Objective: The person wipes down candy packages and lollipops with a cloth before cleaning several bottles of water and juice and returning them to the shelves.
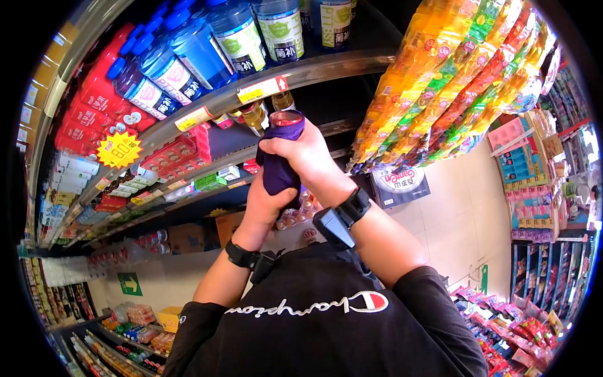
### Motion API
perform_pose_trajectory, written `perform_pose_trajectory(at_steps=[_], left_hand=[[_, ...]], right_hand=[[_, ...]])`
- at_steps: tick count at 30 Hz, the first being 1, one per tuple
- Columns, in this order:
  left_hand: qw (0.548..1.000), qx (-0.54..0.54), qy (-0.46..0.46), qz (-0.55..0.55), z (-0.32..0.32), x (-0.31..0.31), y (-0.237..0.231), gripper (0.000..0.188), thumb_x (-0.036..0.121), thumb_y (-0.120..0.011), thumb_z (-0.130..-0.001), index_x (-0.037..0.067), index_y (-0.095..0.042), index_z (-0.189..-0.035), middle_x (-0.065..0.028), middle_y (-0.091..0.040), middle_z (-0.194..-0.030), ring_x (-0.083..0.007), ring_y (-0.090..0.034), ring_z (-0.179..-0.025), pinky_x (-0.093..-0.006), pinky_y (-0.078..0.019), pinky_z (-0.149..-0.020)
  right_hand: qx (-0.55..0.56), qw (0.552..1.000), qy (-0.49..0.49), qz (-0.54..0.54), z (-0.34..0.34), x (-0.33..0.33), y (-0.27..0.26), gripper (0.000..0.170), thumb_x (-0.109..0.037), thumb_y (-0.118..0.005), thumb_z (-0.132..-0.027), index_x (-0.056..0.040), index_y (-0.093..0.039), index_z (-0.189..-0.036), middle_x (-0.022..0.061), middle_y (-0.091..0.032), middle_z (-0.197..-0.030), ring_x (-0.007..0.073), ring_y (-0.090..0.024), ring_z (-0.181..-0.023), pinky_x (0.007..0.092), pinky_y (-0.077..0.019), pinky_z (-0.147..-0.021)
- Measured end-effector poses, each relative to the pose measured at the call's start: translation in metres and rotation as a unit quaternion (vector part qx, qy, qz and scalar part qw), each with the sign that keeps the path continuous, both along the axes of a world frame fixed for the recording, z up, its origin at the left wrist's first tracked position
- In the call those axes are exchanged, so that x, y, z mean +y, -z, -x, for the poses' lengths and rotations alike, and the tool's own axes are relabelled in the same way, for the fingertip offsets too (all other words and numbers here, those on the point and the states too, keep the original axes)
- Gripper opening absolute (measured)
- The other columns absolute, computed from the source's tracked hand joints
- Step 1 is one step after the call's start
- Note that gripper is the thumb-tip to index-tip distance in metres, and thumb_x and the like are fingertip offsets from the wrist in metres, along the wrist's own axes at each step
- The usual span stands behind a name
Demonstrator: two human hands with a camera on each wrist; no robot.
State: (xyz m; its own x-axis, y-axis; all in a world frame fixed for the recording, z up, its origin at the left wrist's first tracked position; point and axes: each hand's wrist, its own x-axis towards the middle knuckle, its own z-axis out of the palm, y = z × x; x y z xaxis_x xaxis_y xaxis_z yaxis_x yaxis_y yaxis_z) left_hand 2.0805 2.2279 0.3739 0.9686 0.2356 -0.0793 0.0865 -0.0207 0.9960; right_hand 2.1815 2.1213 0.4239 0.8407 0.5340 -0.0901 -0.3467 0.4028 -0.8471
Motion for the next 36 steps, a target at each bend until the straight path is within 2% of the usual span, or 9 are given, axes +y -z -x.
perform_pose_trajectory(at_steps=[5,8,12,16,18,29,31,33,36], left_hand=[[0.961,-0.080,-0.045,-0.262,0.008,-0.011,-0.013,0.069,0.022,-0.077,-0.076,-0.002,-0.046,-0.132,-0.0244,-0.057,-0.123,-0.0391,-0.057,-0.113,-0.0424,-0.0451,-0.098],[0.869,-0.259,0.083,-0.415,0.017,-0.008,-0.023,0.058,0.014,-0.069,-0.082,-0.004,-0.050,-0.133,-0.0291,-0.040,-0.143,-0.0490,-0.039,-0.132,-0.0504,-0.0334,-0.109],[0.980,-0.186,0.046,0.051,0.010,0.013,-0.010,0.027,0.004,-0.050,-0.086,-0.005,-0.063,-0.107,-0.0185,-0.063,-0.117,-0.0261,-0.059,-0.113,-0.0390,-0.0416,-0.102],[0.971,-0.050,-0.031,0.233,-0.006,0.015,0.004,0.043,0.011,-0.056,-0.090,-0.003,-0.050,-0.131,-0.0124,-0.059,-0.127,-0.0219,-0.057,-0.115,-0.0349,-0.0448,-0.100],[0.930,-0.059,0.099,0.349,-0.004,0.020,-0.005,0.068,0.018,-0.072,-0.087,0.000,-0.038,-0.143,-0.0094,-0.055,-0.132,-0.0213,-0.055,-0.119,-0.0361,-0.0438,-0.104],[0.928,0.102,0.171,0.315,-0.002,0.023,0.003,0.070,0.016,-0.085,-0.076,0.000,-0.049,-0.134,-0.0077,-0.060,-0.125,-0.0193,-0.059,-0.114,-0.0347,-0.0465,-0.100],[0.914,0.127,0.208,0.326,-0.001,0.029,0.016,0.074,0.017,-0.085,-0.075,0.000,-0.048,-0.136,-0.0101,-0.060,-0.127,-0.0220,-0.060,-0.115,-0.0363,-0.0466,-0.101],[0.897,0.152,0.243,0.337,0.004,0.028,0.015,0.077,0.019,-0.084,-0.074,-0.001,-0.046,-0.138,-0.0125,-0.060,-0.129,-0.0247,-0.061,-0.116,-0.0379,-0.0467,-0.103],[0.850,0.150,0.230,0.449,0.017,0.023,0.024,0.060,0.009,-0.079,-0.078,0.000,-0.052,-0.131,-0.0107,-0.063,-0.123,-0.0240,-0.063,-0.113,-0.0388,-0.0506,-0.099]], right_hand=[[-0.097,0.987,0.086,0.090,0.005,0.005,0.013,0.033,-0.009,-0.077,-0.081,-0.0017,-0.059,-0.107,0.0064,-0.067,-0.094,0.0148,-0.065,-0.082,0.0314,-0.0542,-0.077],[0.100,0.991,0.082,-0.025,-0.003,-0.005,0.013,0.024,-0.014,-0.073,-0.087,-0.0025,-0.060,-0.103,0.0066,-0.068,-0.091,0.0155,-0.066,-0.080,0.0311,-0.0551,-0.072],[0.091,0.993,0.064,-0.041,-0.004,-0.012,0.016,0.027,-0.017,-0.073,-0.088,-0.0023,-0.059,-0.106,0.0067,-0.067,-0.094,0.0153,-0.066,-0.083,0.0309,-0.0554,-0.074],[-0.053,0.996,0.064,-0.009,0.001,-0.005,0.018,0.034,-0.025,-0.072,-0.092,-0.0013,-0.059,-0.113,0.0042,-0.066,-0.098,0.0122,-0.063,-0.088,0.0297,-0.0530,-0.083],[-0.094,0.994,0.062,0.009,0.002,-0.004,0.018,0.036,-0.029,-0.069,-0.094,-0.0010,-0.059,-0.115,0.0036,-0.065,-0.100,0.0103,-0.060,-0.092,0.0286,-0.0514,-0.084],[-0.416,0.875,0.145,0.202,0.009,-0.006,0.033,0.026,-0.005,-0.059,-0.090,0.0003,-0.063,-0.115,0.0167,-0.070,-0.099,0.0319,-0.068,-0.091,0.0358,-0.0518,-0.084],[-0.376,0.905,0.119,0.157,0.002,-0.006,0.033,0.025,-0.003,-0.060,-0.084,0.0004,-0.067,-0.108,0.0149,-0.071,-0.091,0.0322,-0.068,-0.084,0.0353,-0.0527,-0.081],[-0.277,0.930,-0.127,0.206,-0.005,-0.016,0.022,0.018,-0.002,-0.062,-0.087,0.0010,-0.068,-0.104,0.0054,-0.069,-0.094,0.0145,-0.063,-0.087,0.0305,-0.0510,-0.081],[-0.372,0.888,-0.117,0.242,-0.006,-0.014,0.021,0.016,-0.004,-0.062,-0.081,0.0005,-0.068,-0.096,0.0146,-0.069,-0.084,0.0279,-0.067,-0.077,0.0350,-0.0525,-0.074]])
